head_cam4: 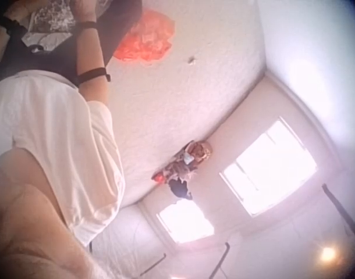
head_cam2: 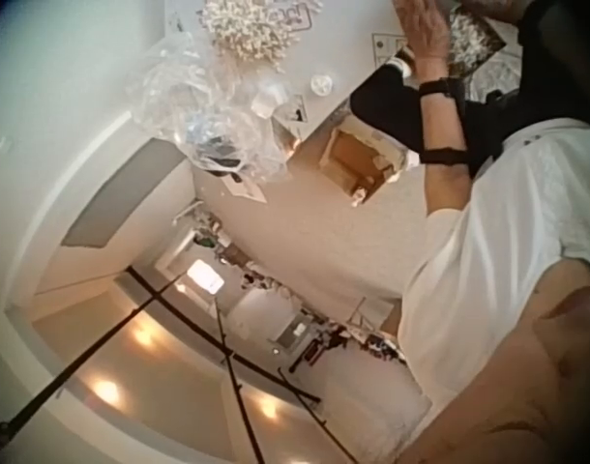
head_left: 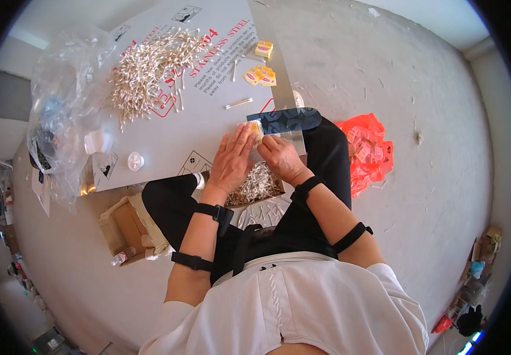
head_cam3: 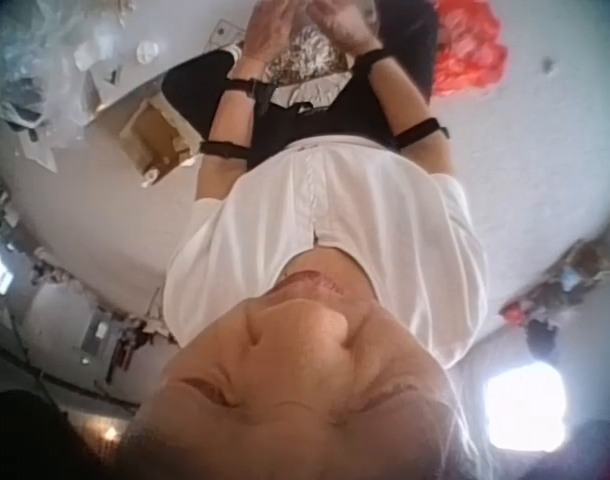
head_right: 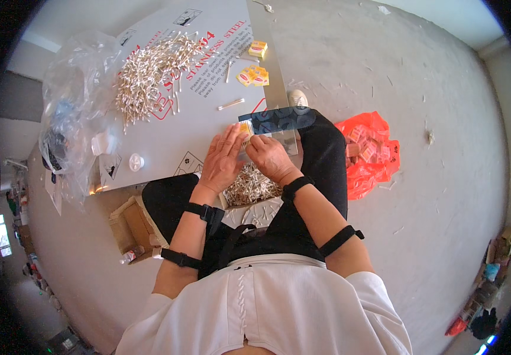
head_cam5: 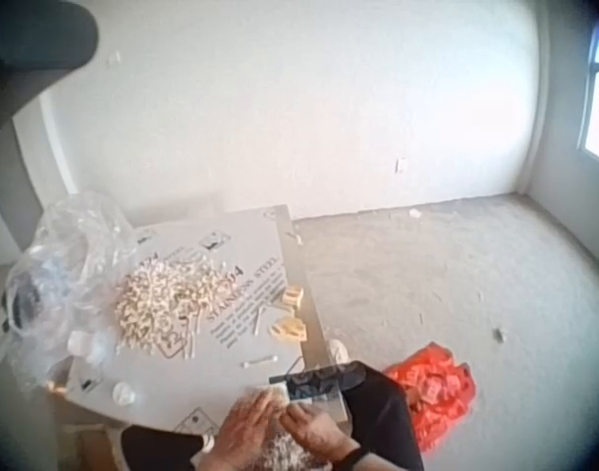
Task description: Packaging loose cotton swabs into small plastic bags and sealing them with stickers.
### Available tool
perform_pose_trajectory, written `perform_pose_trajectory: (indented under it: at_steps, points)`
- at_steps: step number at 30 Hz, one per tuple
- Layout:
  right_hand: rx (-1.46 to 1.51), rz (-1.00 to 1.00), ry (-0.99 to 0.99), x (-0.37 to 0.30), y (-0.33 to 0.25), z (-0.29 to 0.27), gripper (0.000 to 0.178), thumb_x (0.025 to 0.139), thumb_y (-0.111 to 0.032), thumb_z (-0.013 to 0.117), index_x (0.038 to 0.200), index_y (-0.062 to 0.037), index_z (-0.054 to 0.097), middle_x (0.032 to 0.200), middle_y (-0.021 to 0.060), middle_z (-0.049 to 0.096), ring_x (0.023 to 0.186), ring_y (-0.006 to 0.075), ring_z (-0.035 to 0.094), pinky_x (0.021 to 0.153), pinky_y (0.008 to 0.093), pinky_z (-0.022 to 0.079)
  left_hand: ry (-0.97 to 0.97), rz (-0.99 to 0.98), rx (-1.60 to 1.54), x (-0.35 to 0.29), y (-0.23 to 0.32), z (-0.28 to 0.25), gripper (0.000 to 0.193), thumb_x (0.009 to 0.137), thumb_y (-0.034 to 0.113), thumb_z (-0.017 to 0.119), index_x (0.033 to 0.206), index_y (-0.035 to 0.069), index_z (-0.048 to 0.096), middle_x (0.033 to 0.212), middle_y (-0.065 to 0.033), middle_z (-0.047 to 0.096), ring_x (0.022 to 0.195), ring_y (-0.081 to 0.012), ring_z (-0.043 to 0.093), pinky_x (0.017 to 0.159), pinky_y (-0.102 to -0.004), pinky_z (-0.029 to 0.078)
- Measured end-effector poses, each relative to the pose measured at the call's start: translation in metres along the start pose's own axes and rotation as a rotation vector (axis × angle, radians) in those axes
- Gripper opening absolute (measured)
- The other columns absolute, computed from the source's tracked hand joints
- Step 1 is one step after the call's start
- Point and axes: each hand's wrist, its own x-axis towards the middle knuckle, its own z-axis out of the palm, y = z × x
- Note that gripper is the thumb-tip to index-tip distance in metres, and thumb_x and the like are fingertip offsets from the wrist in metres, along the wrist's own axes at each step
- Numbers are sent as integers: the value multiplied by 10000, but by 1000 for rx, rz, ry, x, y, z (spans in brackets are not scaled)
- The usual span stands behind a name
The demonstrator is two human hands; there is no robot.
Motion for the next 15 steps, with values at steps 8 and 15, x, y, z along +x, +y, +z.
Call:
perform_pose_trajectory:
  at_steps: [8, 15]
  points:
    - [36, -2, 16, 1, -1, 2, 190, 642, -72, 609, 810, -27, 533, 827, 103, 507, 784, 289, 581, 685, 385, 516, -222, 30, 7, 5, -9, -2, 764, 832, 321, 676, 1473, 96, 328, 1564, -75, 274, 1464, -213, 206, 1194, -453, 144]
    - [36, -11, 15, 4, -1, 3, 177, 645, -57, 602, 803, -31, 526, 831, 107, 509, 789, 293, 581, 681, 386, 511, -270, 37, -57, 6, -15, -1, 822, 814, 349, 691, 1494, 108, 295, 1571, -77, 258, 1469, -217, 188, 1197, -456, 134]
